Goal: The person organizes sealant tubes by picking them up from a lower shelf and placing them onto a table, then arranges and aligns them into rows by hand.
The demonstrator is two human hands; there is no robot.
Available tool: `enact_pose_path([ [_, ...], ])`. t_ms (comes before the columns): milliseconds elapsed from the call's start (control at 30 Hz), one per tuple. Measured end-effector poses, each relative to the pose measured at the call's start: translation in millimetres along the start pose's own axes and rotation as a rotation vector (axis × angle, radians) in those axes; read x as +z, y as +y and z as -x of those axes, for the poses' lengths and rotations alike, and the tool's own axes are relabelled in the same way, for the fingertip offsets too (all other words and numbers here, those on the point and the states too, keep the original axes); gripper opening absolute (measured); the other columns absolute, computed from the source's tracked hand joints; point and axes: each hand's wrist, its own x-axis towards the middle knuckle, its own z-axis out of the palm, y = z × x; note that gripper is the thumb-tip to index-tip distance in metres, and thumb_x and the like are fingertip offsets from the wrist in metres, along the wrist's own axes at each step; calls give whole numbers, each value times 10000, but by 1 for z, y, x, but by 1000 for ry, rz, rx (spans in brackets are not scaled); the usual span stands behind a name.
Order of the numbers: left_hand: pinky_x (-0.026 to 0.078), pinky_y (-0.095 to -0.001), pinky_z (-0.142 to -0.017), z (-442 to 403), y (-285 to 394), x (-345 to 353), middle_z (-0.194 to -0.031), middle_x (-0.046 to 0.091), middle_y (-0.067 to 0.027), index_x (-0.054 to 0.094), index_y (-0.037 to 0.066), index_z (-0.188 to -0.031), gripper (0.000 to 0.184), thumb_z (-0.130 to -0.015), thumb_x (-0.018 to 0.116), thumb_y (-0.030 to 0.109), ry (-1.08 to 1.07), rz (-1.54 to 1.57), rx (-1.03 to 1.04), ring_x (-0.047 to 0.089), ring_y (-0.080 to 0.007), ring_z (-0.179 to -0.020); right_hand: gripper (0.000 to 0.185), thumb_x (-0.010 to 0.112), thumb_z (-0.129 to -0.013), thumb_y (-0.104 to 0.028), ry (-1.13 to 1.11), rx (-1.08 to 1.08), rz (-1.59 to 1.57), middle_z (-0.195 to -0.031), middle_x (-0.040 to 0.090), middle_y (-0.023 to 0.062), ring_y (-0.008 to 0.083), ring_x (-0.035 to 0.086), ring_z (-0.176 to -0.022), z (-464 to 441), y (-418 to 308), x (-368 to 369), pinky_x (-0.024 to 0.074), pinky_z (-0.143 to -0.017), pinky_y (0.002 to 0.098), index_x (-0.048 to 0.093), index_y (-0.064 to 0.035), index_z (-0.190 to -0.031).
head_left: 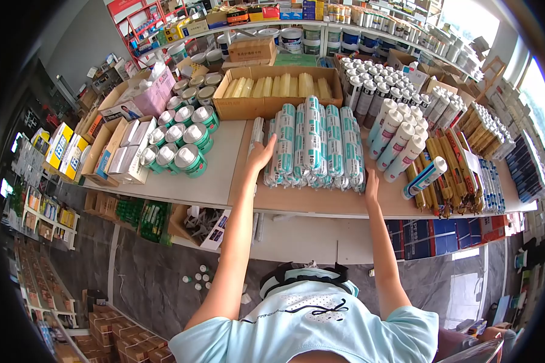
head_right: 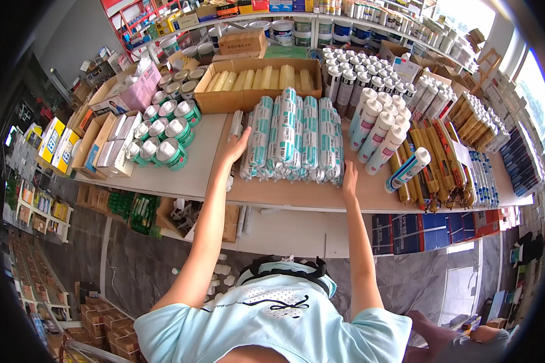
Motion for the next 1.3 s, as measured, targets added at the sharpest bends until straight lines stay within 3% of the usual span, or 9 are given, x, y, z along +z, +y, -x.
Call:
enact_pose_path([
  [67,390,-430,-1009,3,7,-1,-1281,378,-450,55,-215,-1374,1265,-740,385,829,25,50,0,434,-478,-1231,456,445,-923,-332,36,41,-56,-1158,563,186,261,525,-1037,2,-10,7,385,-925,341,586,25,-1169],
  [300,460,-453,-912,5,-4,8,-1115,536,-412,259,-190,-1321,1151,-760,394,806,24,32,59,555,-483,-1083,455,456,-927,-332,16,-79,-91,-1131,591,187,251,553,-1009,-2,-4,0,401,-913,334,598,42,-1145],
  [433,461,-457,-904,3,-5,12,-1078,563,-396,352,-148,-1288,1017,-816,384,753,2,5,89,574,-478,-1053,256,542,-895,-130,121,-236,75,-1048,627,135,199,615,-849,4,-31,3,474,-779,294,621,31,-1077],
  [500,457,-458,-901,-7,-17,25,-1088,553,-401,377,-143,-1263,965,-846,361,727,62,47,122,569,-472,-1063,180,532,-897,-104,189,-561,242,-968,622,73,134,564,-801,22,-83,14,457,-708,251,640,15,-977],
  [533,453,-459,-894,5,-6,20,-1099,552,-389,417,-125,-1221,835,-878,427,637,33,127,140,563,-477,-1058,140,571,-875,-80,145,-528,233,-943,604,108,209,617,-834,23,-100,20,482,-749,296,628,-8,-980],
  [667,448,-441,-882,-8,-7,33,-1146,509,-329,436,-94,-1170,627,-846,601,417,192,176,385,528,-453,-1065,199,626,-843,-156,-135,-541,403,-974,611,132,268,603,-899,39,-162,60,479,-785,344,624,-8,-976],
  [800,453,-430,-860,-7,1,35,-1166,413,-290,469,-94,-1026,639,-776,656,464,191,106,420,488,-420,-1065,329,643,-829,-276,-289,-527,587,-1014,605,170,324,587,-968,37,-160,102,466,-826,404,621,-4,-1013],
  [933,450,-433,-858,-1,9,26,-1154,418,-308,491,-119,-978,690,-736,682,499,154,116,287,492,-429,-1033,352,648,-839,-245,-322,-521,555,-1039,590,214,356,586,-974,42,-144,117,477,-821,415,514,6,-1046],
  [1300,464,-446,-827,-10,14,25,-941,556,-281,598,-130,-750,612,-710,695,473,274,-100,374,533,-397,-920,413,630,-867,-281,-312,-491,567,-1054,564,251,381,588,-944,43,-131,117,482,-809,430,494,52,-1070],
])
